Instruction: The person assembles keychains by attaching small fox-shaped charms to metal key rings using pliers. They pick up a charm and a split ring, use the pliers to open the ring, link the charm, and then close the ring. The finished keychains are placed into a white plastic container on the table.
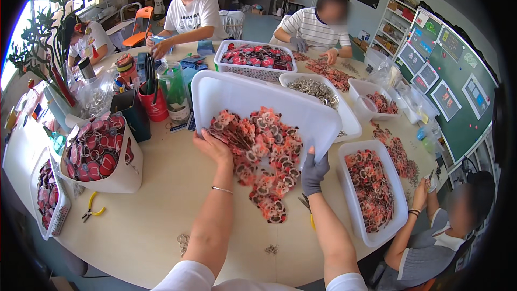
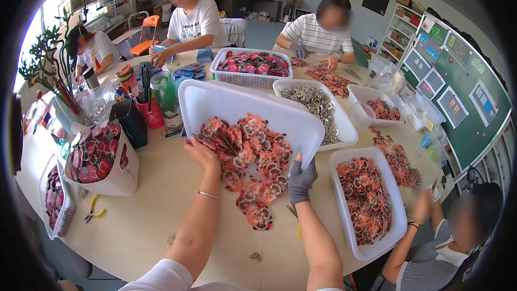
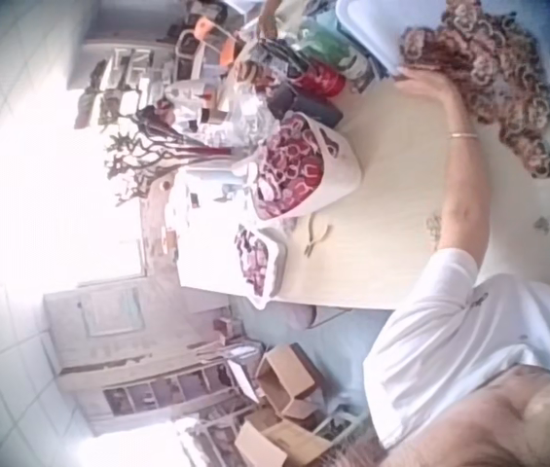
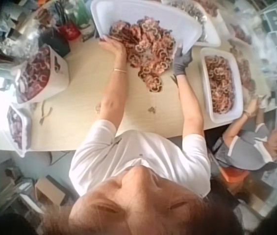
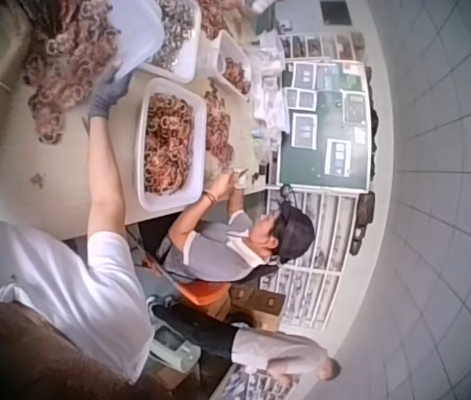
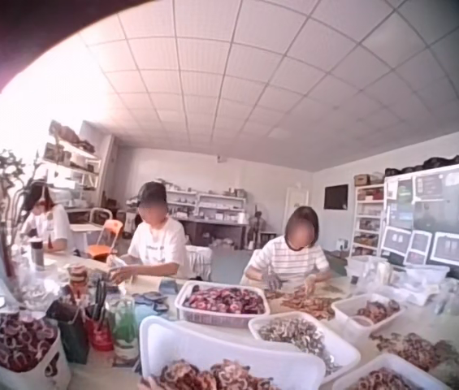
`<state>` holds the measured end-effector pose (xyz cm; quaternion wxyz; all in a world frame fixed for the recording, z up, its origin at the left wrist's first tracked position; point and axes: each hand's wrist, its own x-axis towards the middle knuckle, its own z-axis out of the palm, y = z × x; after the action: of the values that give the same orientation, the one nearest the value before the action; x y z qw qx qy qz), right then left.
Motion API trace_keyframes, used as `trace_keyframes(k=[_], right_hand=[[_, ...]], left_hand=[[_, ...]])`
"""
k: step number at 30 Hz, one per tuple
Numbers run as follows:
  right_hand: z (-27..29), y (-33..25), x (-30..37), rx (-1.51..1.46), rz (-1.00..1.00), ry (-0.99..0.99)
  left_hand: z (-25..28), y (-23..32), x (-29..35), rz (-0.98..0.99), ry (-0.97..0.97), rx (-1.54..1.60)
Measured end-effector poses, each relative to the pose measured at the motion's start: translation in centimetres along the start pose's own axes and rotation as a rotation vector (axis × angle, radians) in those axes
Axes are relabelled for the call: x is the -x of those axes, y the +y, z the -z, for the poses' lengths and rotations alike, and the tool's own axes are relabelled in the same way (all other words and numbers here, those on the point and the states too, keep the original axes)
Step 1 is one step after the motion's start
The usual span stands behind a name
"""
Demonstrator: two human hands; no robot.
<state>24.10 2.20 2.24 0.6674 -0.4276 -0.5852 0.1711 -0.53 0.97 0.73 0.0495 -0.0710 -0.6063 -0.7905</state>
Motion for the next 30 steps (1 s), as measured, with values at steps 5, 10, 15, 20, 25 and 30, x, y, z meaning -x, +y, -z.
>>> trace_keyframes(k=[5,10,15,20,25,30], right_hand=[[0.1,-1.0,-0.1,0.02,0.077,0.048],[0.4,-0.5,0.2,-0.045,0.053,0.006],[0.4,0.7,0.0,-0.06,0.084,-0.013],[0.6,1.9,-0.4,-0.007,0.163,-0.039],[0.5,0.5,-1.4,-0.002,0.282,-0.027],[1.1,-0.6,-2.2,0.018,0.394,-0.006]], left_hand=[[1.1,1.6,0.0,0.199,-0.121,0.332],[2.2,1.5,-1.6,0.282,-0.181,0.412],[2.9,0.6,-2.7,0.328,-0.188,0.448],[3.4,1.4,-2.5,0.308,-0.206,0.389],[3.9,2.0,-2.5,0.305,-0.321,0.167],[4.0,4.1,-2.1,0.355,-0.664,0.022]])
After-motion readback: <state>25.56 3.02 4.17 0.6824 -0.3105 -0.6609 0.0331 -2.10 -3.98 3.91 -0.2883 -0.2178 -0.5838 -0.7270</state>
